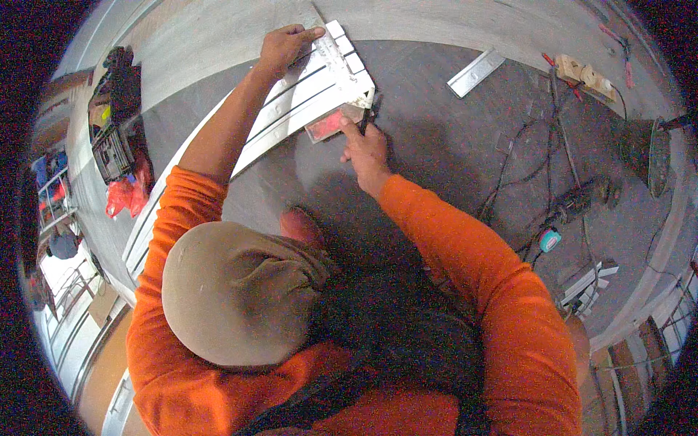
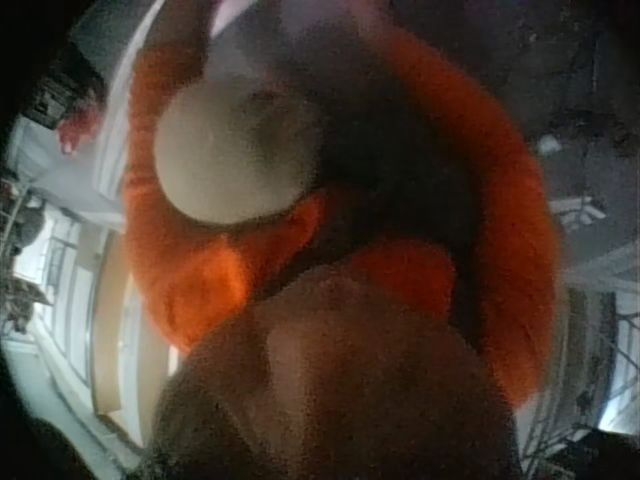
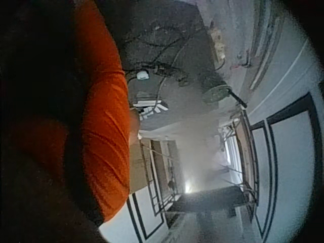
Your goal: The person cuts a metal trim piece using a grinder, then measures and marks several metal pieces using a square and a marker.
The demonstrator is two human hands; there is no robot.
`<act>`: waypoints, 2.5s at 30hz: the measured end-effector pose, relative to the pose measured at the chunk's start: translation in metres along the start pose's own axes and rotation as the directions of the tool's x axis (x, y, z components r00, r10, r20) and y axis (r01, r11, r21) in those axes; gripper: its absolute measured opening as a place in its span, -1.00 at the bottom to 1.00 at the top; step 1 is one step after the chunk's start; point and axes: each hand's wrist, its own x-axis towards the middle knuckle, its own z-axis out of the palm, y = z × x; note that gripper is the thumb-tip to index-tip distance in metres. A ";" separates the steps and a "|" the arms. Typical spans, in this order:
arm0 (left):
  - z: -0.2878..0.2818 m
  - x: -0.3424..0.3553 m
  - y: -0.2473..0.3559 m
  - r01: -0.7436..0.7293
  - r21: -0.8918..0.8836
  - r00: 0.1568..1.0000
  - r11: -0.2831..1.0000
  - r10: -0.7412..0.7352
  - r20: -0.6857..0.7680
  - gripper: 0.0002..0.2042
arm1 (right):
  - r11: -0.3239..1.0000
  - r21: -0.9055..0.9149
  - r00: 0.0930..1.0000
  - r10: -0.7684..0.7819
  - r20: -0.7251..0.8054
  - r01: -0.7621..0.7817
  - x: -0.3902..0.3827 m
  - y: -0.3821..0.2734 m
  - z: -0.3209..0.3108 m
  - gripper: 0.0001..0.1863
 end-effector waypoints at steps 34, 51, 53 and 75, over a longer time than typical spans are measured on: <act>0.002 0.011 0.003 0.066 -0.005 0.997 0.998 -0.066 0.034 -0.63 | 0.999 -0.030 0.993 -0.023 0.115 0.027 0.009 -0.006 -0.007 -0.68; -0.003 0.007 0.015 0.038 0.086 0.997 0.996 -0.043 0.063 -0.52 | 0.401 -0.582 0.656 -0.679 0.330 0.708 0.062 -0.181 -0.003 -0.68; -0.002 0.007 0.016 0.006 0.106 0.998 0.994 -0.012 0.062 -0.51 | 0.333 -0.534 0.575 -0.720 0.388 0.777 0.082 -0.184 0.005 -0.70; -0.001 0.021 -0.005 -0.175 0.322 0.984 0.931 0.178 0.020 -0.39 | 0.012 -0.676 0.585 -0.512 0.629 0.737 0.099 -0.195 0.014 -0.67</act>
